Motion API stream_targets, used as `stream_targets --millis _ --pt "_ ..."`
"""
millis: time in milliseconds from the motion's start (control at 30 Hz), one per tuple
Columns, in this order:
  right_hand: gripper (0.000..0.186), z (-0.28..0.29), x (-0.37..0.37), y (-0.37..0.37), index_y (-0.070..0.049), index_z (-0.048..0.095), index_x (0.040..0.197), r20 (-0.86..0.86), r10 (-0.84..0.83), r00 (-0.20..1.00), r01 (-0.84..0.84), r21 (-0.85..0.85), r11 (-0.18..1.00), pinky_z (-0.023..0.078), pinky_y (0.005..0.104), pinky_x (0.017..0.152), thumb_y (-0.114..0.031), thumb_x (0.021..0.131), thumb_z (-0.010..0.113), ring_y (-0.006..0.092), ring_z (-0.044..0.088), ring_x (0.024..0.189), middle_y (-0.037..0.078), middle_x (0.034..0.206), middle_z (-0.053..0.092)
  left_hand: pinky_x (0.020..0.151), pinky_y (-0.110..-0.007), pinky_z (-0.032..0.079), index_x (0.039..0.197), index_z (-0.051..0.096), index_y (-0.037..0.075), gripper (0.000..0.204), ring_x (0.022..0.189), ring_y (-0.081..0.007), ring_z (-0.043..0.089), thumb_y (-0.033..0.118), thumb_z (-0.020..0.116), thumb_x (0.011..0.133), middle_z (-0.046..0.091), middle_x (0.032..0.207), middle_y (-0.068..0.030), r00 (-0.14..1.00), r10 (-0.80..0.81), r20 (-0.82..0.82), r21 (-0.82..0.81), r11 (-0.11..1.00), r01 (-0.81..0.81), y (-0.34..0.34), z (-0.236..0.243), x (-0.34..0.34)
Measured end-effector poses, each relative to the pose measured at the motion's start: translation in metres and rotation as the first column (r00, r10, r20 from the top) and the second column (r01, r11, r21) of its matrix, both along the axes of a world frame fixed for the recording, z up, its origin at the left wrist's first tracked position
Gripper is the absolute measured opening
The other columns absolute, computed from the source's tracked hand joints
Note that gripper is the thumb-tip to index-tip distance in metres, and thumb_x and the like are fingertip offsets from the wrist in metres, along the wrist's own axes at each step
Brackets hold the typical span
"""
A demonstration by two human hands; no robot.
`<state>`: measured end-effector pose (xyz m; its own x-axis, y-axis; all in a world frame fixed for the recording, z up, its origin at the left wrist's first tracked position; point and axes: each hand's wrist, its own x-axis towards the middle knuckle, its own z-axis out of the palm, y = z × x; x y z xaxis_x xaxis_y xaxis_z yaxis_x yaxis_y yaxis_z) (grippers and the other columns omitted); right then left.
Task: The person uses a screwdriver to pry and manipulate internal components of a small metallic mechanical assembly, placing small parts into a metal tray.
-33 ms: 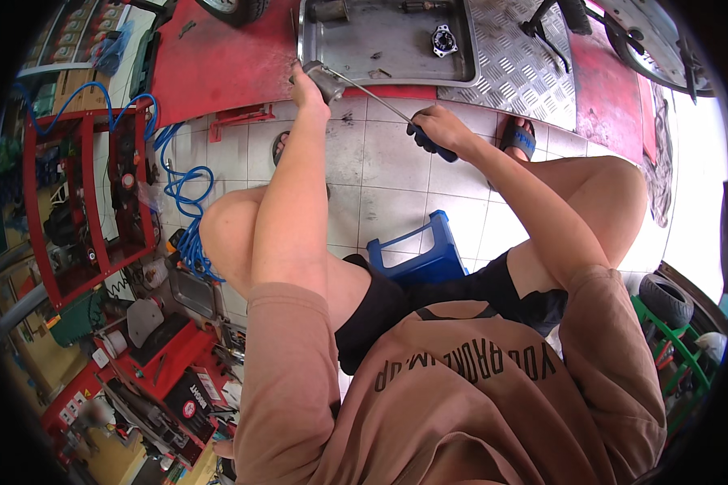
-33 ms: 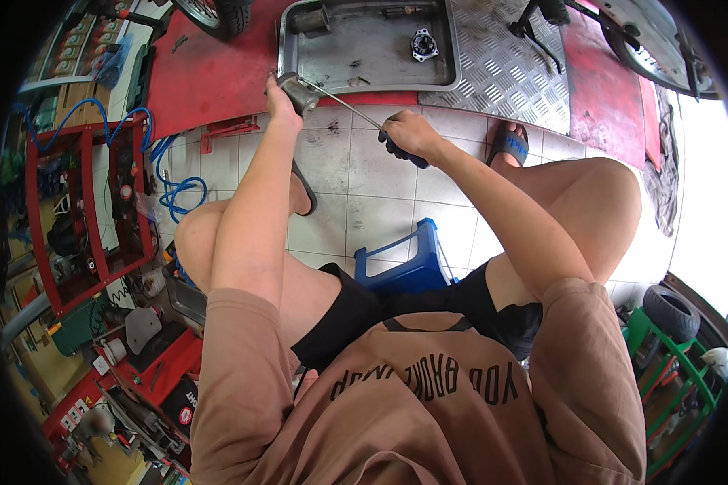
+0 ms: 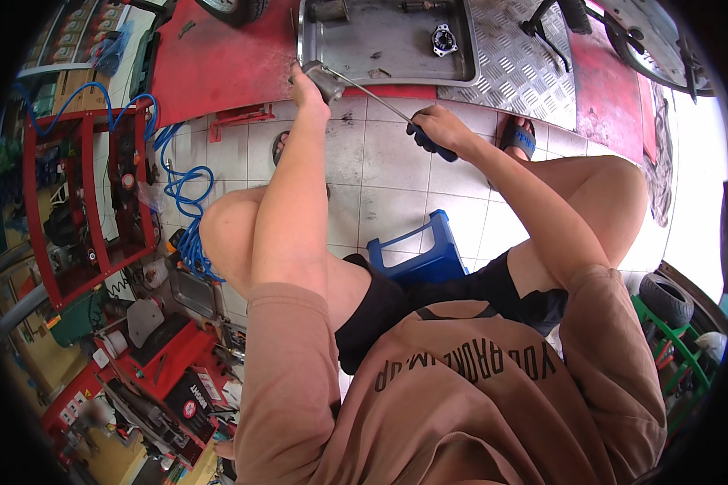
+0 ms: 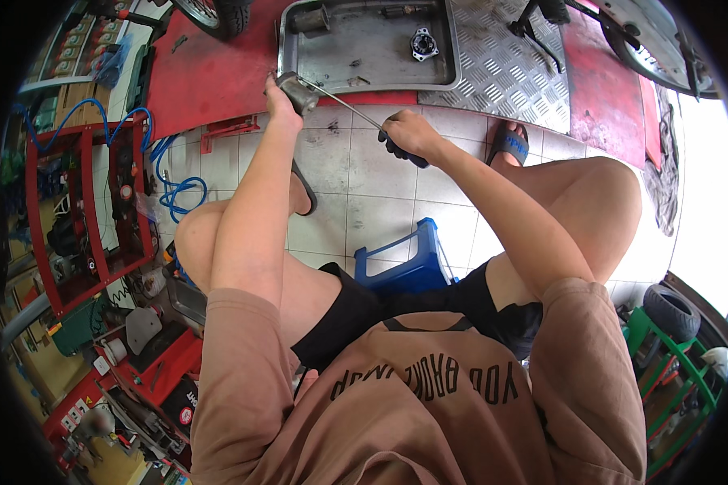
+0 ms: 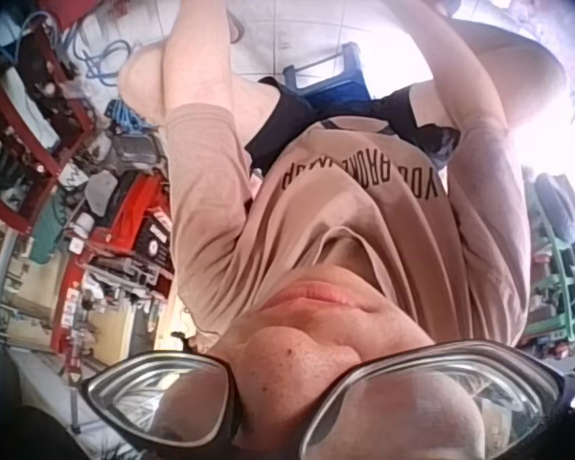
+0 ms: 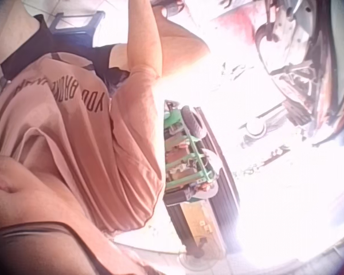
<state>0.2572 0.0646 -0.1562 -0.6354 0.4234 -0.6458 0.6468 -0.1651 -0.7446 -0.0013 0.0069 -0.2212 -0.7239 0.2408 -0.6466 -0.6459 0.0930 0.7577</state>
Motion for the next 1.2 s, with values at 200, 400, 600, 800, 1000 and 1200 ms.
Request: stream_targets --millis 200,400,600,800,1000,1200 --pt "0.029 -0.001 0.0 0.0 0.003 0.065 0.087 -0.029 -0.021 0.999 0.022 0.024 0.999 0.047 0.0323 0.052 -0.018 0.085 0.045 0.0165 0.057 0.053 0.01 0.067 0.061 0.078 -0.042 0.052 0.107 0.056 0.013 0.052 0.09 -0.0234 0.06 0.058 0.037 0.09 0.061 0.101 -0.0064 0.991 -0.08 0.103 0.198 0.979 0.058 0.002 -0.003 -0.002" --pt "0.029 0.001 -0.001 0.003 0.003 0.066 0.084 0.011 -0.026 1.0 0.026 0.017 1.0 0.046 0.032 0.051 -0.019 0.085 0.046 0.0161 0.056 0.053 0.009 0.065 0.06 0.078 -0.041 0.052 0.104 0.056 0.013 0.052 0.089 -0.0227 0.06 0.059 0.035 0.09 0.061 0.098 -0.0057 0.989 -0.049 0.137 0.209 0.978 0.019 0.004 0.0 -0.002" --pt "0.029 0.006 -0.001 0.0 0.002 0.065 0.083 -0.003 -0.004 1.0 0.004 0.028 1.0 0.046 0.0318 0.051 -0.019 0.085 0.047 0.0156 0.055 0.053 0.008 0.064 0.059 0.079 -0.041 0.052 0.104 0.057 0.013 0.053 0.09 -0.0222 0.06 0.06 0.035 0.09 0.061 0.099 -0.0054 0.991 -0.01 0.133 0.217 0.976 -0.019 0.001 -0.003 -0.005" --pt "0.028 0.004 -0.001 -0.001 0.002 0.065 0.084 -0.016 -0.016 1.0 0.017 0.029 0.999 0.046 0.0313 0.05 -0.019 0.085 0.046 0.0151 0.055 0.052 0.008 0.064 0.059 0.08 -0.041 0.052 0.105 0.057 0.012 0.055 0.091 -0.0225 0.061 0.061 0.035 0.09 0.061 0.1 -0.0055 0.985 0.017 0.172 0.28 0.958 -0.066 0.004 0.003 -0.001" --pt "0.029 0.006 -0.003 -0.002 0.002 0.065 0.083 -0.031 -0.019 0.999 0.02 0.03 0.999 0.046 0.0312 0.05 -0.018 0.085 0.045 0.0152 0.055 0.052 0.008 0.064 0.059 0.08 -0.04 0.052 0.105 0.057 0.012 0.055 0.091 -0.0226 0.061 0.061 0.036 0.089 0.061 0.1 -0.0056 0.982 0.013 0.186 0.308 0.949 -0.071 0.004 0.008 0.0" --pt "0.03 0.004 -0.003 0.0 0.003 0.065 0.084 -0.042 -0.02 0.999 0.02 0.016 1.0 0.046 0.0315 0.05 -0.019 0.085 0.045 0.016 0.055 0.052 0.01 0.067 0.061 0.079 -0.04 0.052 0.104 0.058 0.013 0.053 0.09 -0.0221 0.061 0.06 0.037 0.089 0.062 0.099 -0.0052 0.983 0.005 0.181 0.307 0.95 -0.061 0.006 0.012 0.002"
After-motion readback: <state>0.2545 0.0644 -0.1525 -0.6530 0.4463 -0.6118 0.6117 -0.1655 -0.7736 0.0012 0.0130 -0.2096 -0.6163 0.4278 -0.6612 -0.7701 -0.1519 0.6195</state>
